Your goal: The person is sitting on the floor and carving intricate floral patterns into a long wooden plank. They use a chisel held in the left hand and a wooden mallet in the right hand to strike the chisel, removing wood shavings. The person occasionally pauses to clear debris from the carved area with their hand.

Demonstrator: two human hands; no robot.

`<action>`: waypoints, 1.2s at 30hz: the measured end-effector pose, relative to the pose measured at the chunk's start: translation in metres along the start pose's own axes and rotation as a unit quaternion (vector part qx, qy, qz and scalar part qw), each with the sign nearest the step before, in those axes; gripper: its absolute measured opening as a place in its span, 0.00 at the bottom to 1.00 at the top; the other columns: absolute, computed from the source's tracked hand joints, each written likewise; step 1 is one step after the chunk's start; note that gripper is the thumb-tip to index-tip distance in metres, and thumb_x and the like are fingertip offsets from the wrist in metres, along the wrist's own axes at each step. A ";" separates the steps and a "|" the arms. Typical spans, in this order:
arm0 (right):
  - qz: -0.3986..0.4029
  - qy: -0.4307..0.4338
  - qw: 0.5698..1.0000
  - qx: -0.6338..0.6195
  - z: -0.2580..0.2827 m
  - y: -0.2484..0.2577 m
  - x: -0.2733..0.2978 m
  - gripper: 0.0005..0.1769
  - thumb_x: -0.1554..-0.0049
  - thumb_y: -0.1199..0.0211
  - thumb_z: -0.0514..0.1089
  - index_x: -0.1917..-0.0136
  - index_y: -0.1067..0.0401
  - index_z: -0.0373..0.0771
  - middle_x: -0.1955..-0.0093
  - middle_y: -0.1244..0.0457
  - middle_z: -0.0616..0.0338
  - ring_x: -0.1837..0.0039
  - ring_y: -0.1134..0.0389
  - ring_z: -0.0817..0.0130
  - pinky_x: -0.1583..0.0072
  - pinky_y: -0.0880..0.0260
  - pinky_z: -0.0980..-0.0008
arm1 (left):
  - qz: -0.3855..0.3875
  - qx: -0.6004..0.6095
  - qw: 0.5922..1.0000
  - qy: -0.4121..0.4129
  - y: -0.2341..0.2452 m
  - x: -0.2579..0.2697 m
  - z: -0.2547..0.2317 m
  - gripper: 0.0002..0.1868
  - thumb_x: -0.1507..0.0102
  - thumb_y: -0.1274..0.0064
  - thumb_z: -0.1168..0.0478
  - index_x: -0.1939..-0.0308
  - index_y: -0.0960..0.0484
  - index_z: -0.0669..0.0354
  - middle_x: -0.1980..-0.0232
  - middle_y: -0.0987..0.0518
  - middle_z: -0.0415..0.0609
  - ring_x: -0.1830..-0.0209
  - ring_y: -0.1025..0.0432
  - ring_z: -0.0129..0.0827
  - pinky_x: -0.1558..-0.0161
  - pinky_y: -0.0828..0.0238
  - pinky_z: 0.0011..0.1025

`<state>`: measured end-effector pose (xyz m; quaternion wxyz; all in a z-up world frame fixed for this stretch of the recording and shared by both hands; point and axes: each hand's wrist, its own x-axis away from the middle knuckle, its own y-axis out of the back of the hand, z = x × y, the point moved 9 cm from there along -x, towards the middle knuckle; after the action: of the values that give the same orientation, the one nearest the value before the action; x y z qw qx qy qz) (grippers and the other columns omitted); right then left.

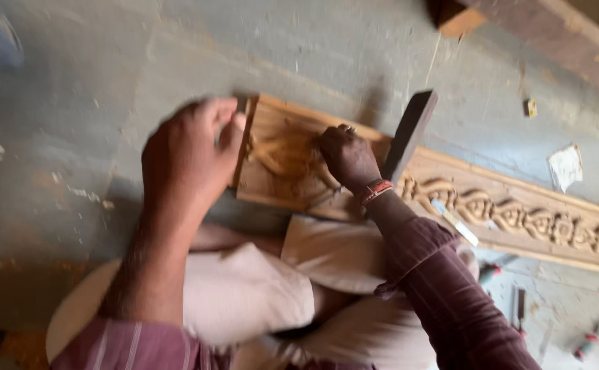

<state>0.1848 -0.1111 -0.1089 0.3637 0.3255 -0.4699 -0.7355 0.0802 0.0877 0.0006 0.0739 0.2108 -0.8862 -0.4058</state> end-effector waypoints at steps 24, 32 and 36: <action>0.013 0.000 0.998 -0.054 0.014 -0.011 0.000 0.15 0.45 0.37 0.43 0.45 0.22 0.38 0.49 0.31 0.55 0.49 0.29 0.56 0.48 0.26 0.60 | -0.017 0.012 0.999 -0.037 0.008 0.008 -0.012 0.10 0.31 0.44 0.55 0.53 0.16 0.56 0.54 0.14 0.48 0.56 0.20 0.42 0.57 0.25 0.39; -0.007 0.036 0.994 -0.107 0.025 -0.041 -0.024 0.08 0.41 0.34 0.37 0.48 0.23 0.37 0.48 0.31 0.51 0.47 0.29 0.55 0.48 0.28 0.58 | 0.036 0.001 0.999 0.001 -0.013 -0.001 -0.011 0.11 0.33 0.43 0.55 0.51 0.16 0.55 0.54 0.14 0.46 0.58 0.20 0.39 0.58 0.25 0.38; 0.038 -0.104 0.918 -0.380 -0.011 -0.042 0.012 0.07 0.34 0.40 0.39 0.44 0.26 0.37 0.49 0.31 0.52 0.47 0.30 0.58 0.45 0.27 0.62 | 0.029 -0.007 0.999 0.020 -0.010 -0.001 0.001 0.12 0.32 0.43 0.54 0.49 0.16 0.55 0.52 0.15 0.46 0.56 0.19 0.37 0.57 0.25 0.37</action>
<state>0.1783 -0.1135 -0.1537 0.4368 0.0662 -0.2018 -0.8741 0.0836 0.0827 -0.0070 0.1045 0.1925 -0.8874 -0.4057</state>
